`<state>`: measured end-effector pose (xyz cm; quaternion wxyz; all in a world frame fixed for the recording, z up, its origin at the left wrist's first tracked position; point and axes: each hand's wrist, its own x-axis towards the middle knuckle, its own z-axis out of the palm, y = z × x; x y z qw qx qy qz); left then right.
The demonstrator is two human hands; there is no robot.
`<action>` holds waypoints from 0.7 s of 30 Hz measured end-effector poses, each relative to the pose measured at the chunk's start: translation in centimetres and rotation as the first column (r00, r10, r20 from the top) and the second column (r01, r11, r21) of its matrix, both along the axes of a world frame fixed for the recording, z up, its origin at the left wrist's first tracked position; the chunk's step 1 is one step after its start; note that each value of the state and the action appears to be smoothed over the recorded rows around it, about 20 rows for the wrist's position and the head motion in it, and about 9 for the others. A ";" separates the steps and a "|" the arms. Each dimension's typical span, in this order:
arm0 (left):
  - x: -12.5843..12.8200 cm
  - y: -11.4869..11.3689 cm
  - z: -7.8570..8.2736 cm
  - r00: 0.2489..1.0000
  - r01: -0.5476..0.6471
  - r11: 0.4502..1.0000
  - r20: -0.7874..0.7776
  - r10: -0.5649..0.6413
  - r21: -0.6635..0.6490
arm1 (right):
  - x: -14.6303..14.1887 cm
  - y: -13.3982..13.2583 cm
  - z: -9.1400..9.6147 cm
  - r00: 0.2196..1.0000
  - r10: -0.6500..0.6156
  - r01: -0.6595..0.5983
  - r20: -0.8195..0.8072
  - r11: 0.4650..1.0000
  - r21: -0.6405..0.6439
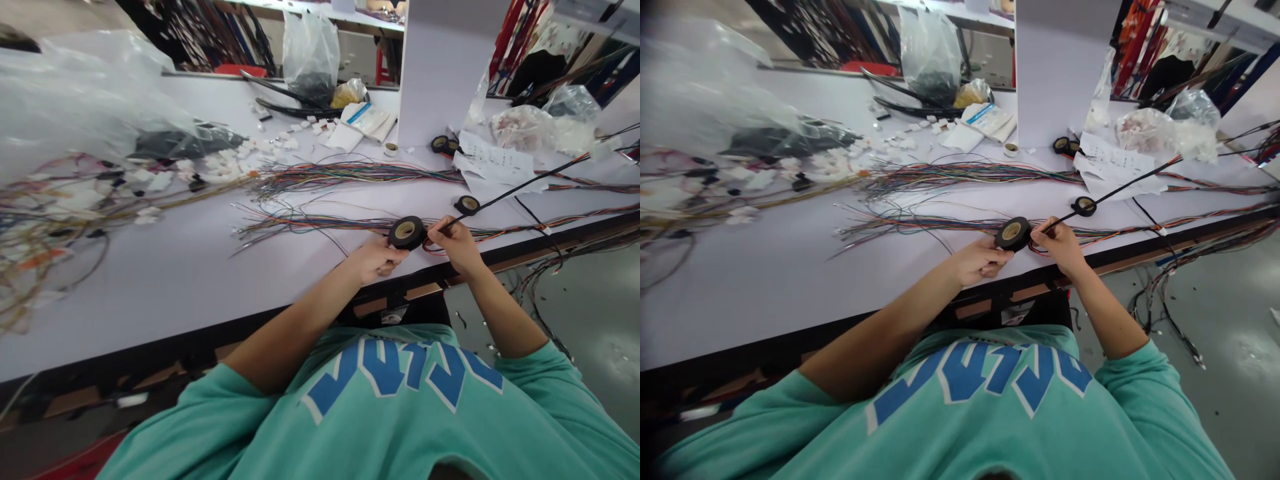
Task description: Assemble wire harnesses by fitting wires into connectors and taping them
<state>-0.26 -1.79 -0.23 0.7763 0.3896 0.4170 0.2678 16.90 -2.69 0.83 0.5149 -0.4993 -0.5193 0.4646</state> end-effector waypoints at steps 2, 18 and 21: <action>-0.1 0.3 0.0 0.996 -0.055 0.998 0.067 0.053 0.021 | 0.2 -0.1 -0.2 0.999 0.014 -0.014 -0.032 1.000 -0.001; -1.3 -0.1 0.6 0.750 0.504 0.344 -0.599 0.279 0.792 | 1.2 0.0 -1.2 0.942 0.270 -0.281 -0.200 0.959 -0.031; -1.7 -0.7 1.5 0.650 0.691 0.116 -0.683 0.334 0.714 | 1.5 0.0 -1.2 0.926 0.331 -0.340 -0.183 0.940 -0.017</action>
